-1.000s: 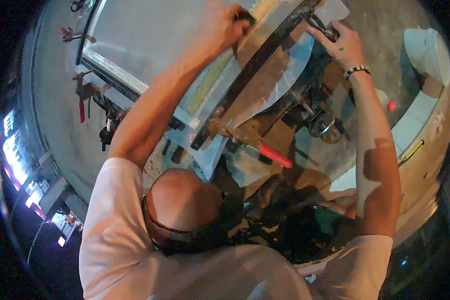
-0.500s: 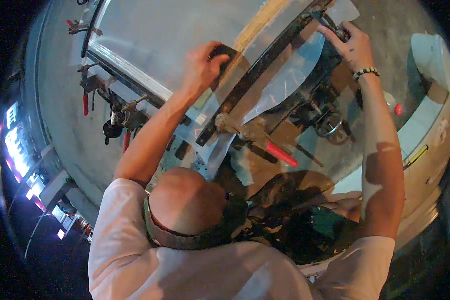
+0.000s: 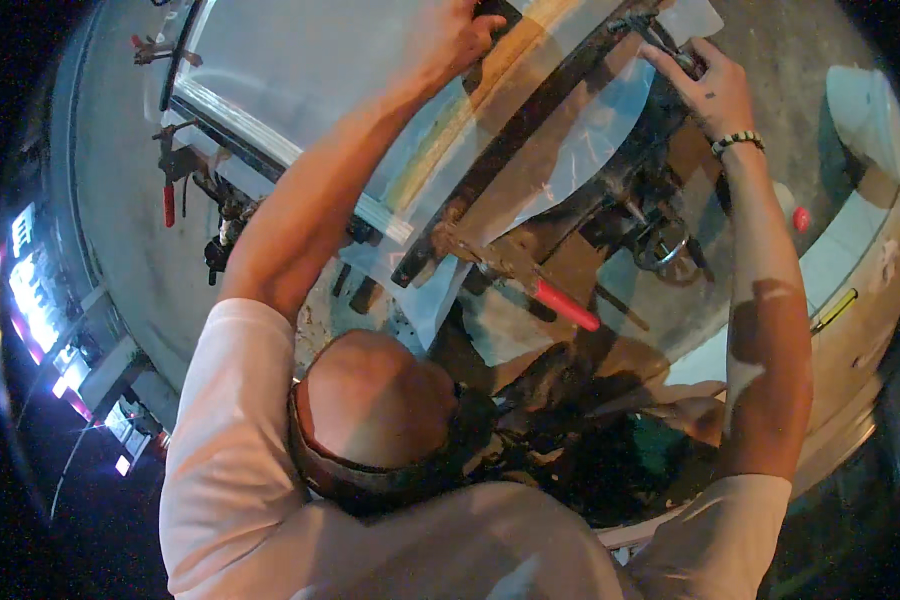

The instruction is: The person applies liquid adhesive from a bottle onto the edges of a screen printing frame and spreads it along the mesh borders using a small scraper.

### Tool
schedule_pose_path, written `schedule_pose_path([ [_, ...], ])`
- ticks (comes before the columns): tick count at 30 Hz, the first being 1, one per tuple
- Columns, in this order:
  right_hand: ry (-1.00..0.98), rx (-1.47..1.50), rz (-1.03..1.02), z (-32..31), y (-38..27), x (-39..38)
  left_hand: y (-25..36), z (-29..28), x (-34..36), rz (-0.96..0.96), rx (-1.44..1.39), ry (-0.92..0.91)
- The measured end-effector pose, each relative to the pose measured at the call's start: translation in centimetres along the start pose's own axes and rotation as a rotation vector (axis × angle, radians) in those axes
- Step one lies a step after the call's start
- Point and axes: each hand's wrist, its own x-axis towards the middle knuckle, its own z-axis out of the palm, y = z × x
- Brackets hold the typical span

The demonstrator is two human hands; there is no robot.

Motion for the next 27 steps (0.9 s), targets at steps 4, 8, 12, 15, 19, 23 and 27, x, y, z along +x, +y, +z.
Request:
schedule_pose_path([
  [4,0.005,-0.046,-0.008,-0.1,-0.2,0.0,-0.4,0.6,-3.0,-0.007,-0.149,-0.084],
  [8,0.043,-0.031,-0.042,-0.1,-0.6,0.2,-1.7,-2.3,-11.0,-0.503,-0.573,0.024],
  [12,0.311,0.146,-0.17,0.7,0.2,0.2,-1.7,-7.2,-15.6,-0.979,-0.859,0.116],
  [15,0.27,-0.017,-0.018,0.6,1.5,-0.3,-2.4,-7.8,-17.9,-1.091,-1.004,0.063],
  [19,0.426,-0.188,-0.019,-2.3,1.3,-1.7,-0.8,-10.0,-17.0,-1.065,-1.117,0.15],
  [23,-0.157,0.066,-0.676,-4.4,-15.7,-1.9,-1.3,-12.8,-13.8,-0.968,-1.072,-0.013],
  [27,-0.116,0.028,-0.927,0.0,-22.4,-1.4,1.3,-10.9,-11.0,-1.077,-0.953,-0.109],
])
